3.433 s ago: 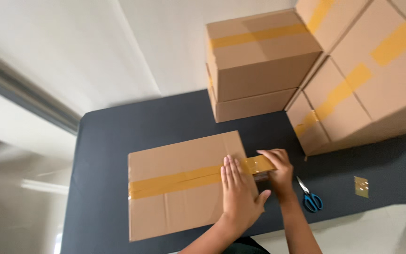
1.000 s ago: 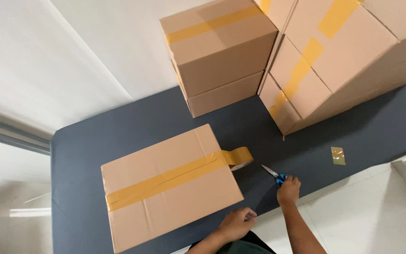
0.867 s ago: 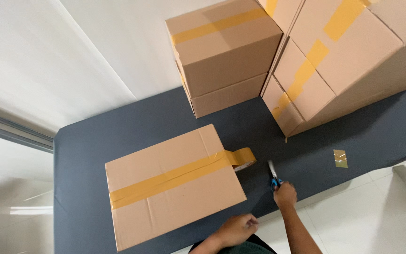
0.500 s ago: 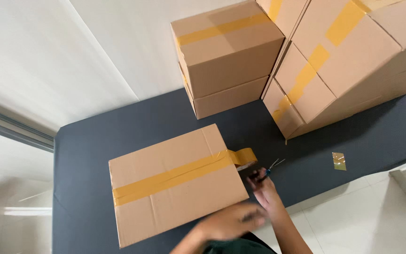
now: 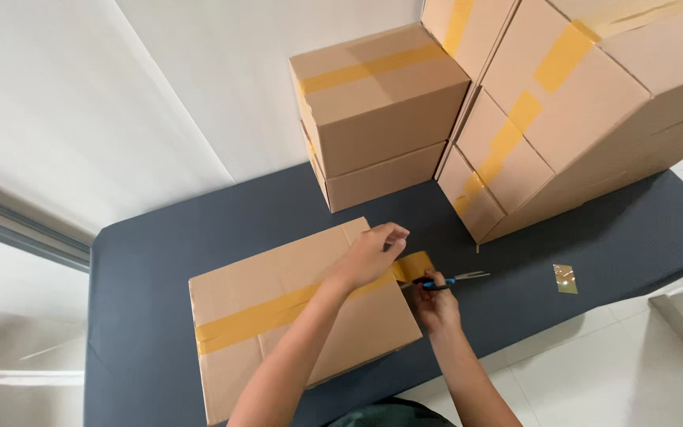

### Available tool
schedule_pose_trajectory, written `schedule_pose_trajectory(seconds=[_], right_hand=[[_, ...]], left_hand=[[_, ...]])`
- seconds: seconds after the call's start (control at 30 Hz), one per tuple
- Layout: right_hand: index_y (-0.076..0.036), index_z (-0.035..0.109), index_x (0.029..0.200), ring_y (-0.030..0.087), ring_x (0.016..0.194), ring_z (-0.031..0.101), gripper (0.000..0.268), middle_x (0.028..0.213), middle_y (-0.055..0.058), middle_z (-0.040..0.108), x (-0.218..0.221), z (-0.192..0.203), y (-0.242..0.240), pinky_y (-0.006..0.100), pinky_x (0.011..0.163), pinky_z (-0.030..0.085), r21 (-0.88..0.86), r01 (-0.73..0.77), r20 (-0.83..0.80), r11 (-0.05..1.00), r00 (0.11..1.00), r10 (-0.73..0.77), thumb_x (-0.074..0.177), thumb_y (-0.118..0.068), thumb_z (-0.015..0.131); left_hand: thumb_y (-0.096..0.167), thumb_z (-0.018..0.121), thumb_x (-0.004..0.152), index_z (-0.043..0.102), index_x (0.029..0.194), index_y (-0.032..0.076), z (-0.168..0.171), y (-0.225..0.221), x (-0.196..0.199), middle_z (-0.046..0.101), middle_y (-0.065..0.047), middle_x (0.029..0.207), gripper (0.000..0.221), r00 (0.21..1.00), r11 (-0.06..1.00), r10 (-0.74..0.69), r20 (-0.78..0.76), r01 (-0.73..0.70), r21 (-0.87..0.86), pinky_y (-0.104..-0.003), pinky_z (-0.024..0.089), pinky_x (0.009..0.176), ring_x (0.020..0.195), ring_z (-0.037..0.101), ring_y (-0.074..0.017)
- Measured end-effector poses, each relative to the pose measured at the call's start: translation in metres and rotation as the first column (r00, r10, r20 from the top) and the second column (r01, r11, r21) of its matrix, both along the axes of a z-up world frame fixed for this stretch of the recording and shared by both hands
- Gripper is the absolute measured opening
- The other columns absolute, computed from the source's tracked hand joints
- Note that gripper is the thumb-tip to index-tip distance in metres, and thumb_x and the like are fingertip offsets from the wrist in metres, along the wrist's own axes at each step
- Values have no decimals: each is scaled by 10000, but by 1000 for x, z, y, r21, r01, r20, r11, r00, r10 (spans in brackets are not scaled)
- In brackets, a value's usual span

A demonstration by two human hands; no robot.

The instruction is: The person unfolds a flat cardboard box into a rectangular shape, closes the bottom flaps, and applies adhesive tape with their hands and scissors to seal the bottom of the box before setting it aside.

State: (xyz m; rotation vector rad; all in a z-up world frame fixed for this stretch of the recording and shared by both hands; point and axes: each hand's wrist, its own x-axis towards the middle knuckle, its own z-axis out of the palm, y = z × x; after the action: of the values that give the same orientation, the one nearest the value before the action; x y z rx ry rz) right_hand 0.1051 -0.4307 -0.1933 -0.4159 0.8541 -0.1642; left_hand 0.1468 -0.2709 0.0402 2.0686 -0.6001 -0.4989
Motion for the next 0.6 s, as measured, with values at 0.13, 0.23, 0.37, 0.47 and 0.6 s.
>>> schedule_pose_trajectory(seconds=[0.13, 0.23, 0.37, 0.47, 0.6], right_hand=[[-49, 465, 754, 200, 523, 586, 344, 637, 99, 543, -12, 54, 9, 281, 502, 511, -177, 289, 40, 941, 957, -287, 616, -13, 778], [-59, 546, 805, 212, 628, 646, 328, 728, 90, 617, -22, 90, 9, 285, 577, 549, -274, 350, 105, 896, 937, -334, 601, -40, 802], [-36, 534, 842, 161, 649, 579, 354, 736, 50, 552, -23, 117, 6, 256, 573, 521, -412, 381, 179, 828, 925, -337, 616, -3, 804], [-39, 551, 879, 142, 618, 572, 334, 748, 46, 557, -22, 121, 1, 233, 549, 520, -565, 342, 221, 750, 939, -262, 646, -15, 789], [-55, 469, 1038, 215, 864, 550, 329, 899, 112, 547, -35, 148, -8, 348, 749, 485, -725, 113, 218, 679, 973, 71, 838, -272, 615]], left_hand=[[308, 515, 867, 558, 1151, 67, -48, -28, 35, 599, -144, 1105, 374, 998, 997, -61, -15, 61, 37, -451, 434, 915, 1102, 547, -298], [341, 528, 851, 553, 1152, 17, -66, -52, 52, 590, -204, 1113, 443, 982, 974, -183, 45, 175, 145, -485, 422, 933, 1105, 539, -358], [421, 571, 817, 621, 1086, 108, -74, -69, 62, 636, -136, 1045, 416, 936, 944, -323, -142, 329, 24, -408, 445, 913, 1048, 568, -277], [378, 664, 762, 658, 998, 132, -79, -67, 65, 642, -72, 933, 341, 910, 940, -330, -252, 293, -175, -343, 474, 826, 918, 569, -185], [326, 727, 751, 665, 996, 95, -101, -72, 78, 622, -34, 794, 342, 835, 915, -306, -458, 124, -384, -223, 524, 645, 735, 595, -126]])
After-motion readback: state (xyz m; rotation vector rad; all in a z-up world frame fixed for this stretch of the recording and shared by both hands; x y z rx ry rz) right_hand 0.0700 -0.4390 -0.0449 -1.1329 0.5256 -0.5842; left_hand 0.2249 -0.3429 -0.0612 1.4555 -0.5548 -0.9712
